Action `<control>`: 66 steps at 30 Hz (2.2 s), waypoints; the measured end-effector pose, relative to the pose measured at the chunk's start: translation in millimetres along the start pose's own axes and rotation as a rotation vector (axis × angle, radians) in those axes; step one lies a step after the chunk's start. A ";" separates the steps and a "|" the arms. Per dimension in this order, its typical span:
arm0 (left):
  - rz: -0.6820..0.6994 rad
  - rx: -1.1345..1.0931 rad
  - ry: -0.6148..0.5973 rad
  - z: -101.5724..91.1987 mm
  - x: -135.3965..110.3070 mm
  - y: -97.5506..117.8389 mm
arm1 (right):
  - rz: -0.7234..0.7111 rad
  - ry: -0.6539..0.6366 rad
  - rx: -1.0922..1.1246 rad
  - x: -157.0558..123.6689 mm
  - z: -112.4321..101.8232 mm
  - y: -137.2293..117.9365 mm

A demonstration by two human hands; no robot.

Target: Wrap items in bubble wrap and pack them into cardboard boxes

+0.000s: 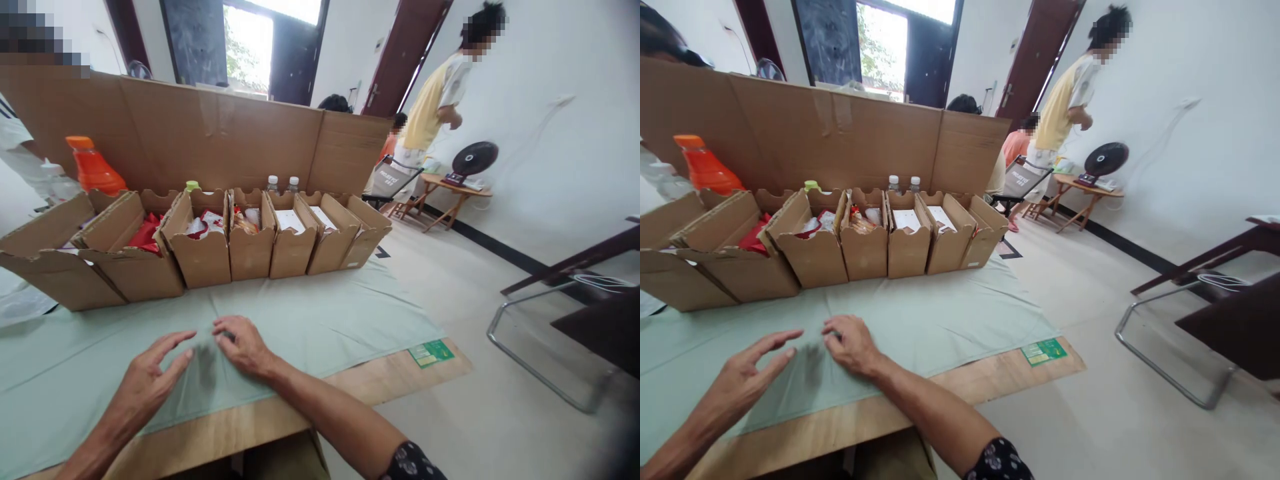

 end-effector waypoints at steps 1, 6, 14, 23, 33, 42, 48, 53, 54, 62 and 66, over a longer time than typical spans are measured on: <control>0.035 0.036 0.023 -3.8 7.0 -3.1 | -0.036 -0.049 -0.038 -13.0 6.4 -5.8; 0.332 0.247 -0.044 40.5 12.8 0.1 | -0.190 -0.286 -0.249 -80.1 37.8 -26.6; 0.473 0.474 -0.125 79.4 -20.4 5.1 | -0.037 -0.210 0.009 -72.8 -23.9 -23.7; 0.493 0.550 -0.153 85.1 31.7 33.7 | -0.007 -0.097 -0.629 -8.6 -40.2 11.9; 0.524 0.568 -0.251 99.4 -3.8 26.0 | 0.293 0.134 -0.899 -86.9 -111.9 69.1; 0.486 0.515 -0.291 86.3 -23.9 36.3 | 0.538 0.492 -1.174 -179.8 -231.8 122.9; 0.293 0.411 -0.500 85.0 -12.0 37.2 | 0.027 0.535 -0.822 -118.0 -204.7 44.6; 0.270 0.319 -0.486 78.7 -10.3 40.8 | -0.290 0.233 -0.446 -18.5 -97.3 -78.6; 0.277 0.299 -0.476 77.8 -10.2 41.6 | -0.298 0.174 -0.407 2.5 -77.4 -98.8; 0.284 0.216 -0.453 75.8 -10.4 36.7 | -0.019 -0.019 -0.529 139.4 7.5 -153.5; 0.286 0.199 -0.453 76.0 -9.9 36.2 | 0.040 -0.013 -0.605 155.9 13.9 -135.3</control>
Point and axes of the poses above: each hand's wrist, its own x-axis towards the middle knuckle, its own z-axis out of the palm, y = z × x, the point moved 9 cm from there along x, towards the middle knuckle, and after that the axes turned 9 degrees about z, right-handed, at the moved point
